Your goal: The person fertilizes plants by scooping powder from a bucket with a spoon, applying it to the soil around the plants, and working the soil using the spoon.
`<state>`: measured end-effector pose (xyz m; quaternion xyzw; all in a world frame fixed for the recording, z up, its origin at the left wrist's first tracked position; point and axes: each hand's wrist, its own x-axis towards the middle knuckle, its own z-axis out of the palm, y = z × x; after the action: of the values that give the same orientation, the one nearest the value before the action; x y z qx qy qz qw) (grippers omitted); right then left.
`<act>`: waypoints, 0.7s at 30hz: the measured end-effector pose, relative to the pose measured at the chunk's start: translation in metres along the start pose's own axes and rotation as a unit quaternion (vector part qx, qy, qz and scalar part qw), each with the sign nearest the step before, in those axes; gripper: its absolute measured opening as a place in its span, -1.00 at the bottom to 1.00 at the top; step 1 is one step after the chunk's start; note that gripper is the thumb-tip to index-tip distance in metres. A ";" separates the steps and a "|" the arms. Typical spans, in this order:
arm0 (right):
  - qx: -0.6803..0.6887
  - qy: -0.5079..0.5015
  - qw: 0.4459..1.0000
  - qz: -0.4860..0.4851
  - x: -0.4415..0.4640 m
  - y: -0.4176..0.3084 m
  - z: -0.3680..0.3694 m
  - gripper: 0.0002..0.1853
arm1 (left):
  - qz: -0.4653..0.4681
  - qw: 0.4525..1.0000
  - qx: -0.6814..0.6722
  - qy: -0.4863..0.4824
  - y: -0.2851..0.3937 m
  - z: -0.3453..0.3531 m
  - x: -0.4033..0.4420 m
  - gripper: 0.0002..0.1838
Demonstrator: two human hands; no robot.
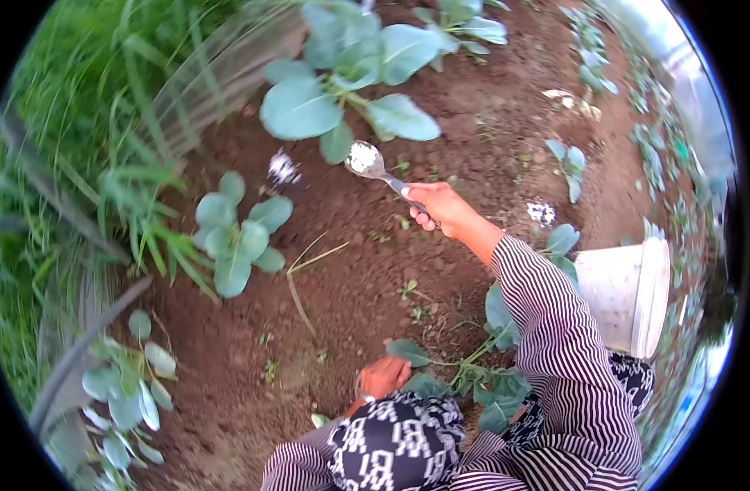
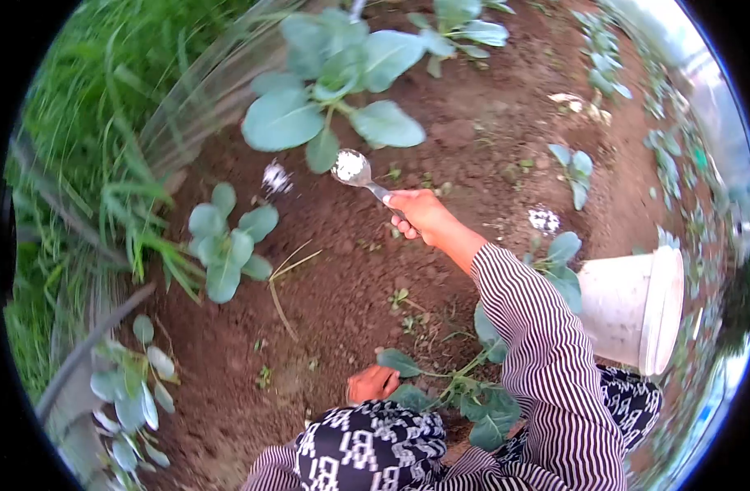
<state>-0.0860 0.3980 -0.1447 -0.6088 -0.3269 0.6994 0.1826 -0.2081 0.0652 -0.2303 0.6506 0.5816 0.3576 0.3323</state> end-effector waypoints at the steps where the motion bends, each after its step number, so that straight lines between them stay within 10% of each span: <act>1: 0.004 0.024 1.000 -0.006 0.002 0.000 -0.020 -0.68 | -0.005 1.000 0.011 -0.007 -0.002 0.006 -0.001 -0.86; 10: -0.101 0.226 0.952 -0.180 0.084 -0.061 -0.105 -0.53 | -0.045 0.995 0.085 -0.036 -0.002 0.017 0.000 -0.86; 15: -0.465 0.398 0.746 -0.262 0.170 -0.080 -0.095 -0.44 | -0.069 0.993 0.086 -0.047 0.002 0.017 0.003 -0.89; 21: -0.427 0.398 0.742 -0.330 0.114 -0.096 -0.107 -0.39 | -0.084 0.989 0.105 -0.055 0.005 0.014 0.005 -0.86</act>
<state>-0.0172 0.5664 -0.1679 -0.7003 -0.6692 0.0766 0.2363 -0.1929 0.0690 -0.2334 0.6498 0.6490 0.2289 0.3227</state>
